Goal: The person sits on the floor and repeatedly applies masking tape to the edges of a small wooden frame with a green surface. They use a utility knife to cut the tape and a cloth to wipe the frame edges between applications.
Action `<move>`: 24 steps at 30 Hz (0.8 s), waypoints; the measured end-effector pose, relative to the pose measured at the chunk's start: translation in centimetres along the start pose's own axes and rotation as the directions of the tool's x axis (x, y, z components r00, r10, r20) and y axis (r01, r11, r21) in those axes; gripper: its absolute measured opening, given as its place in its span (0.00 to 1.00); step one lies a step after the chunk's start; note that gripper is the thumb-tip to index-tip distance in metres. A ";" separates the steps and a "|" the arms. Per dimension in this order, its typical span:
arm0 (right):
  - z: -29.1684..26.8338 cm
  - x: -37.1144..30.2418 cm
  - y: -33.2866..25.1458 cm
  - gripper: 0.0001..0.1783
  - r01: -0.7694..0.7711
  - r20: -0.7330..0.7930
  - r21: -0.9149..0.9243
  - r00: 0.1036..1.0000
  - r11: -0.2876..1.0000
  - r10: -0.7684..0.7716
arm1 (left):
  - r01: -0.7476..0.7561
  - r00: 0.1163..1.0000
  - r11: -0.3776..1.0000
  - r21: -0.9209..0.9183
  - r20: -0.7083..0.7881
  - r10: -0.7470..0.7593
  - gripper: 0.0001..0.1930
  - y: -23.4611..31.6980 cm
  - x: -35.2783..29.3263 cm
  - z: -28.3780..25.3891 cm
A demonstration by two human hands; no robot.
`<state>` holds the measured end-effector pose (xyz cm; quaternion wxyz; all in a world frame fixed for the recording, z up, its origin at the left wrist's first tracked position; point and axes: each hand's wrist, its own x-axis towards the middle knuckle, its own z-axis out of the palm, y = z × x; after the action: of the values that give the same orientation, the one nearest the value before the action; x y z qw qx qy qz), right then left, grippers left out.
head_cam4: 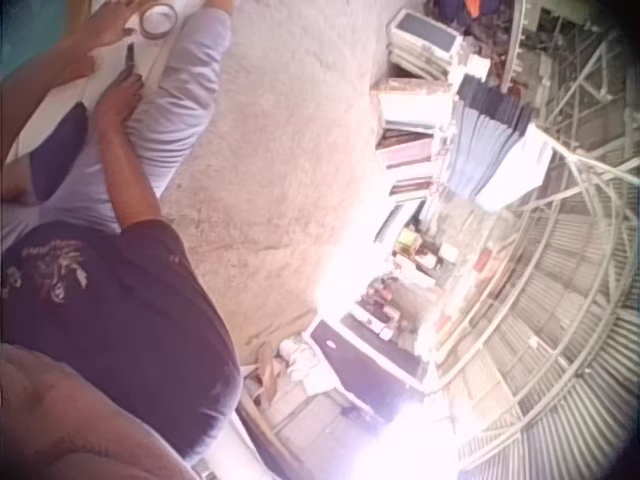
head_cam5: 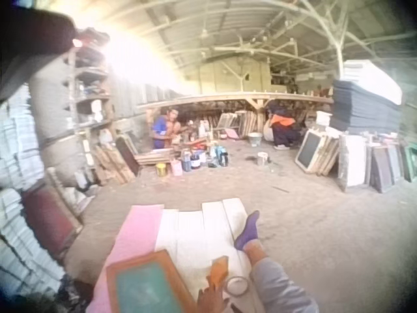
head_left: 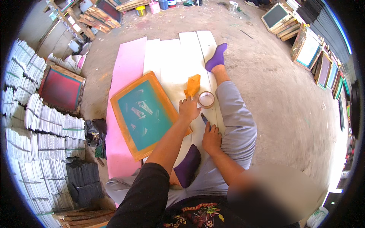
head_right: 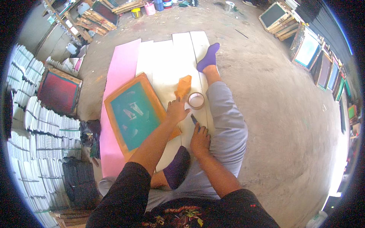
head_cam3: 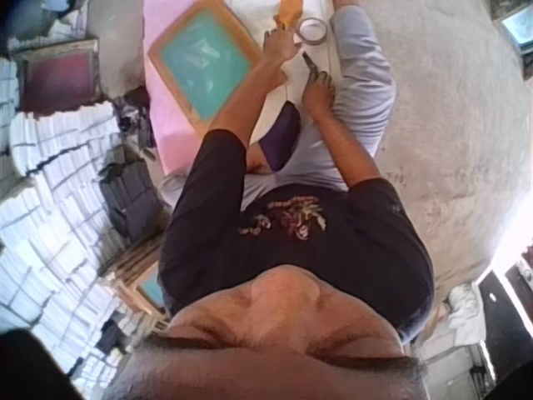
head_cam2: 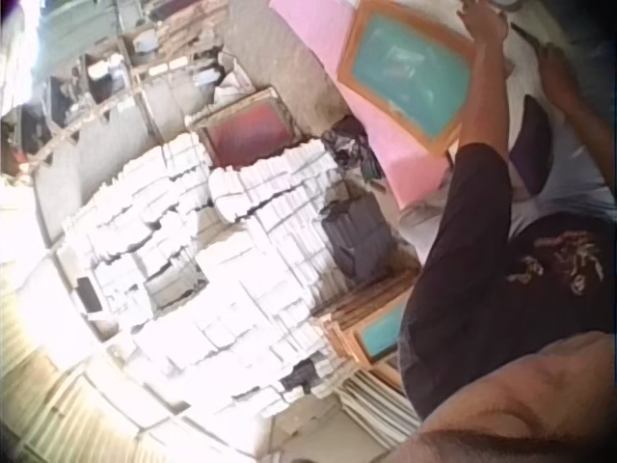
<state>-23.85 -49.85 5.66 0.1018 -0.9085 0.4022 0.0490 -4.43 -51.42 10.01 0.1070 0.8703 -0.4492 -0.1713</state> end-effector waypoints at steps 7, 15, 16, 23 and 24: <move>1.6 2.5 -1.3 0.26 -0.014 0.095 0.551 0.994 0.835 -0.046 | 0.049 0.879 0.922 -0.385 -0.421 -0.223 0.29 -11.4 -9.1 0.0; 6.4 5.3 -2.4 0.24 -0.210 0.204 0.743 0.975 0.636 0.084 | 0.401 0.409 0.648 -0.648 -0.506 -0.759 0.23 -27.0 -28.7 4.0; 6.7 5.4 -2.8 0.25 -0.209 0.213 0.741 0.974 0.638 0.072 | 0.397 0.350 0.568 -0.721 -0.453 -0.820 0.23 -28.6 -30.2 5.9; 7.0 5.4 -3.9 0.25 -0.255 0.217 0.686 0.966 0.682 0.143 | 0.383 0.271 0.406 -0.830 -0.319 -0.908 0.22 -24.1 -29.6 4.8; 7.0 5.5 -3.9 0.25 -0.262 0.211 0.666 0.964 0.699 0.160 | 0.426 0.269 0.414 -0.804 -0.325 -0.907 0.22 -24.3 -29.6 5.1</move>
<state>-17.35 -49.69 -1.55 0.4524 -0.7477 0.4851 -0.0303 -4.24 -13.45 3.02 0.4425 0.8823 0.1553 0.0413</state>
